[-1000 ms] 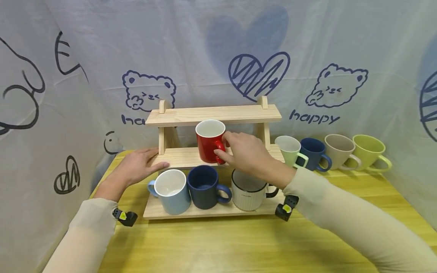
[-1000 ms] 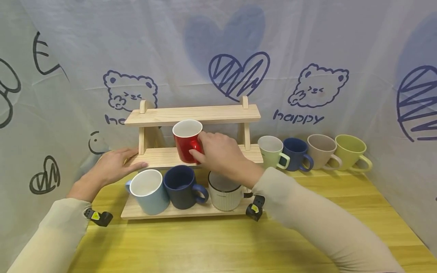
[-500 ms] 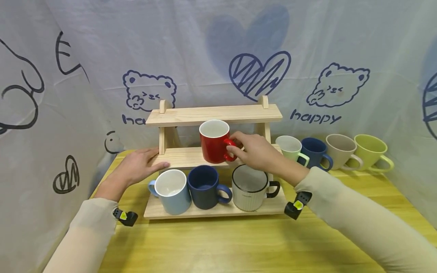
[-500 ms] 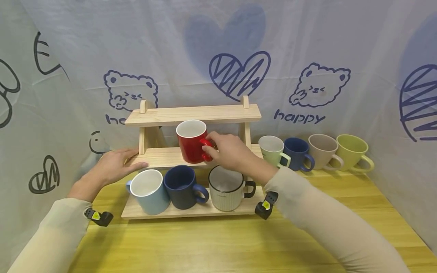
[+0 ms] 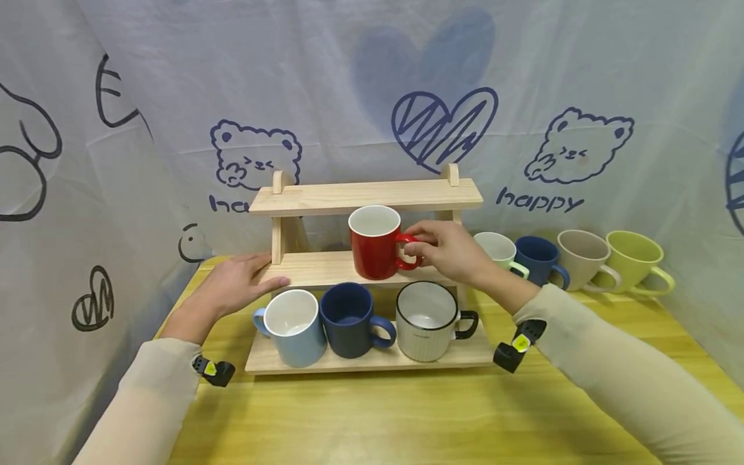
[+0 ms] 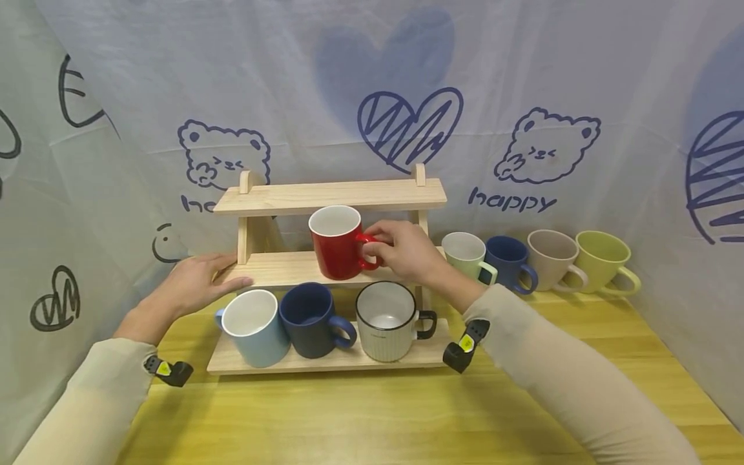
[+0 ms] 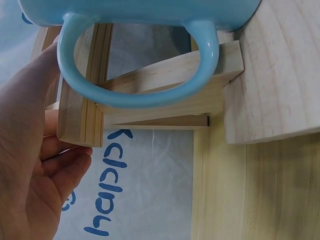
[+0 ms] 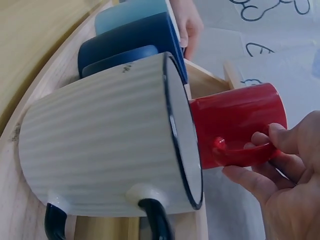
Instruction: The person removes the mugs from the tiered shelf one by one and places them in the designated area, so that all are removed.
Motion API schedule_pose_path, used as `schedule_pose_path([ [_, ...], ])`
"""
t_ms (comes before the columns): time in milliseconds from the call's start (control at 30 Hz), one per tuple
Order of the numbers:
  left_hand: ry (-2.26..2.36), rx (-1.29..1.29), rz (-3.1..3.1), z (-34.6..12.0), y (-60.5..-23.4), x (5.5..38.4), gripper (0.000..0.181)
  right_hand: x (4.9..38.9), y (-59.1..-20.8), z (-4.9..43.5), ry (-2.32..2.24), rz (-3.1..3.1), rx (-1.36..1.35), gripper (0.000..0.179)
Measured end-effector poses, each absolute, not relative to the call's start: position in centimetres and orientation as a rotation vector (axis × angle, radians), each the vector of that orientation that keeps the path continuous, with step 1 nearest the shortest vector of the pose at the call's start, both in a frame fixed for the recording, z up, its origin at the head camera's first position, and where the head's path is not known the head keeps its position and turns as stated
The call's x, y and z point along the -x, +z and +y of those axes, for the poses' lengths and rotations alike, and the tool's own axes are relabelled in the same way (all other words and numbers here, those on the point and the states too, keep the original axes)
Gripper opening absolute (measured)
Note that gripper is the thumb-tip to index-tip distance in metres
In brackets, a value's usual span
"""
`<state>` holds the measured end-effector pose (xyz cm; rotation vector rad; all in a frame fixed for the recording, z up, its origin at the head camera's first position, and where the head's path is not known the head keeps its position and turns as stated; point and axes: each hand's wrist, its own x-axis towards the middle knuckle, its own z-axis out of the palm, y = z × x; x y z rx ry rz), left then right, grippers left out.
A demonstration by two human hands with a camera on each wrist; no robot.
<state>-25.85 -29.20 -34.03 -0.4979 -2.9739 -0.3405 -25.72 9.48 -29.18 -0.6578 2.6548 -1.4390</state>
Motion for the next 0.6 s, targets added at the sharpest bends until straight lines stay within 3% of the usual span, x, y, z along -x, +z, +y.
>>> schedule_pose_path([
  [600,-0.357,0.508,-2.975,-29.1,-33.8,25.9,0.081,24.7,-27.8,13.0,-1.614,2.596,0.476,0.035],
])
